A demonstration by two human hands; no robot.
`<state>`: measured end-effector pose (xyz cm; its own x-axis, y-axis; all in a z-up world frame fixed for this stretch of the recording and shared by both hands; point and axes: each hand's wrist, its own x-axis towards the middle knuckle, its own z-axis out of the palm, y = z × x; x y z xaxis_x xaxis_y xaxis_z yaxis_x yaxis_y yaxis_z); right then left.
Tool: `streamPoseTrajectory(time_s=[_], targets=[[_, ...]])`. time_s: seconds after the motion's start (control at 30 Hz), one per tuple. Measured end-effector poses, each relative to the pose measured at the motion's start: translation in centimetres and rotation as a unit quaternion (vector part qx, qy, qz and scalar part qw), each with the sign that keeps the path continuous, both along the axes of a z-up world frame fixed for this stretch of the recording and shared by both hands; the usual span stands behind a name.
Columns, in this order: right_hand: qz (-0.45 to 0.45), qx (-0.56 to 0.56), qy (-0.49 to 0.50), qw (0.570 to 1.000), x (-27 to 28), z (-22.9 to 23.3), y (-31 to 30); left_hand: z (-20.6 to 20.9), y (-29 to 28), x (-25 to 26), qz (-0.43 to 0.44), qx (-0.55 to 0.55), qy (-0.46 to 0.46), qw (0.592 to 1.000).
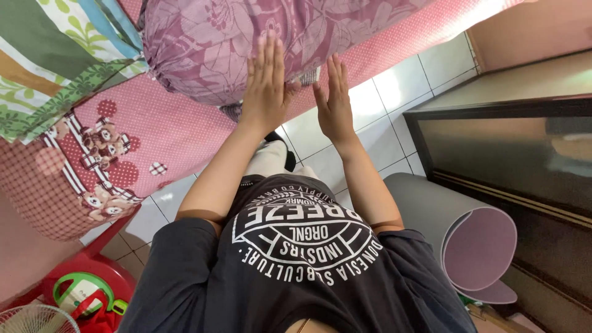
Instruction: The person folds a green and white patterned pillowcase, then a purple floral pillowcase, and finally a patterned blanket on a bed. The person also briefly handles a stuffed toy before folding the blanket.
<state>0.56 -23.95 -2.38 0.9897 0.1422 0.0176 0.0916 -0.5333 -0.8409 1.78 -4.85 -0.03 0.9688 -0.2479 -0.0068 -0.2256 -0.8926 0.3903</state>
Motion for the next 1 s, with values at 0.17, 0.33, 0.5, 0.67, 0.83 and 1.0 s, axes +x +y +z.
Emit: streamPoseTrajectory(time_s=[0.17,0.33,0.5,0.67,0.83,1.0], targets=[[0.000,-0.011,0.007,1.000,2.8,-1.8,-1.0,0.3,1.6,3.5,0.035,-0.004,-0.026,0.999],[0.013,-0.057,-0.016,0.998,7.9,-3.1,-1.8,0.7,1.9,7.2,0.050,-0.039,-0.062,0.996],[-0.019,-0.149,-0.025,0.988,12.8,-6.3,-3.4,-1.2,2.5,11.0,-0.011,0.011,-0.033,0.999],[-0.032,-0.206,-0.004,0.978,15.8,-6.6,-4.6,-2.4,2.5,13.1,-0.018,0.061,0.012,0.998],[-0.040,-0.190,0.005,0.981,18.9,-7.8,-6.6,0.0,2.1,14.3,-0.030,0.087,0.068,0.993],[-0.045,-0.267,0.067,0.960,22.7,-4.1,-7.1,2.7,0.6,15.4,-0.026,0.097,0.148,0.984]])
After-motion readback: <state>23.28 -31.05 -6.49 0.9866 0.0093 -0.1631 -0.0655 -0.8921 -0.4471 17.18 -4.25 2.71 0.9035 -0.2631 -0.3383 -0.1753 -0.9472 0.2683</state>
